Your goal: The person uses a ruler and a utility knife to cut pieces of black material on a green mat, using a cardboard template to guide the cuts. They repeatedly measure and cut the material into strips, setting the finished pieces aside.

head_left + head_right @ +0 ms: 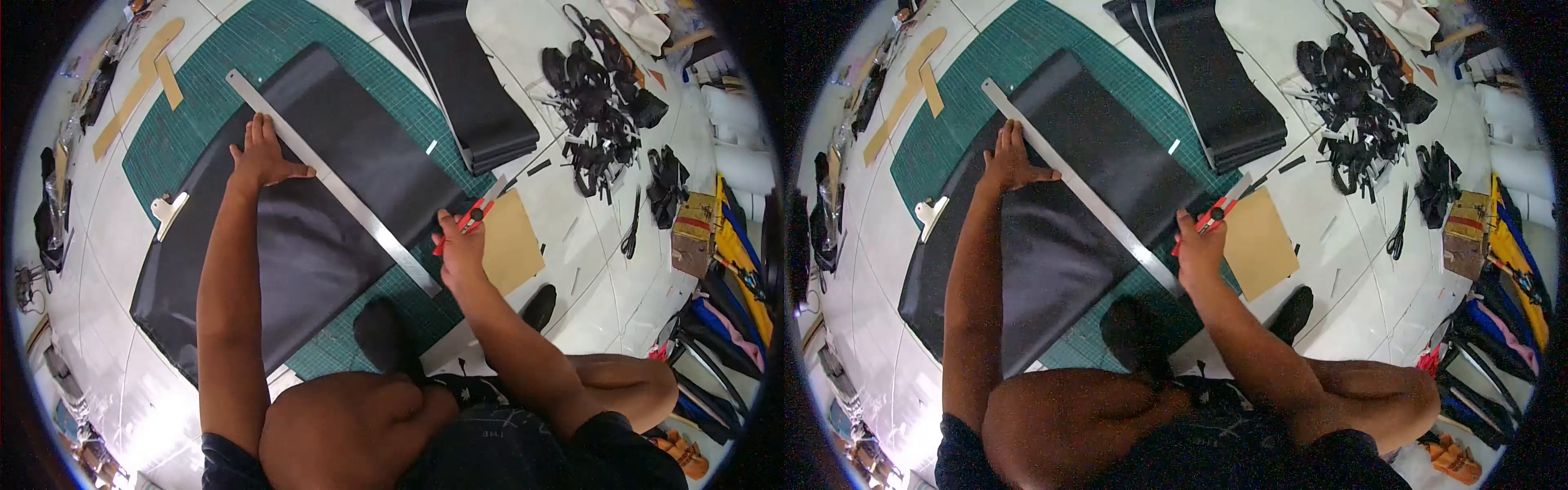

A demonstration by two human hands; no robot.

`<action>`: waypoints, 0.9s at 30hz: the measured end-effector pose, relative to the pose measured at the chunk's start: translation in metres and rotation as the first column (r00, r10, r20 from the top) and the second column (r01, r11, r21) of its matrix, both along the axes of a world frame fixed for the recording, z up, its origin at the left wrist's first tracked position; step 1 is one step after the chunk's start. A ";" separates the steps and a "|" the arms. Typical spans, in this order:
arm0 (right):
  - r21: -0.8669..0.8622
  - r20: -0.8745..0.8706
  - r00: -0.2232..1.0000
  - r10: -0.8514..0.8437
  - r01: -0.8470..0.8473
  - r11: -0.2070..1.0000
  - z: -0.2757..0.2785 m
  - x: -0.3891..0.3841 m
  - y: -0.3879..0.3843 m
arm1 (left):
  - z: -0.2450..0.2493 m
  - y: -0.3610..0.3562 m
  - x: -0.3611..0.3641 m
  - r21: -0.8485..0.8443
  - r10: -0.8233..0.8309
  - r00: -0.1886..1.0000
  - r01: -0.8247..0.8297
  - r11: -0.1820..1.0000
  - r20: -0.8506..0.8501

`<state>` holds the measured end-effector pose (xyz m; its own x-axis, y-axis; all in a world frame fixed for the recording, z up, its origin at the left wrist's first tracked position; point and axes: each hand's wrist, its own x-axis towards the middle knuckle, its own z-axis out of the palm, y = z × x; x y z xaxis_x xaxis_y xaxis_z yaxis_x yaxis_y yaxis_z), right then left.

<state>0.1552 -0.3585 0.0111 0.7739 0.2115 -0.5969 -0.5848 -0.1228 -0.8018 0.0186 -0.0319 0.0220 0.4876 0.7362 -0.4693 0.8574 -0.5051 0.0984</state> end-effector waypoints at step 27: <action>0.007 0.213 0.974 0.082 -0.085 0.996 0.013 -0.007 0.010 | -0.002 0.091 0.067 0.203 -0.017 0.891 -0.085 0.976 0.454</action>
<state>0.1478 -0.3481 0.0244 0.8616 0.2888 -0.4174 -0.3897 -0.1505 -0.9086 0.0858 0.0595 0.0204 0.5814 0.8128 -0.0369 0.7629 -0.5289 0.3719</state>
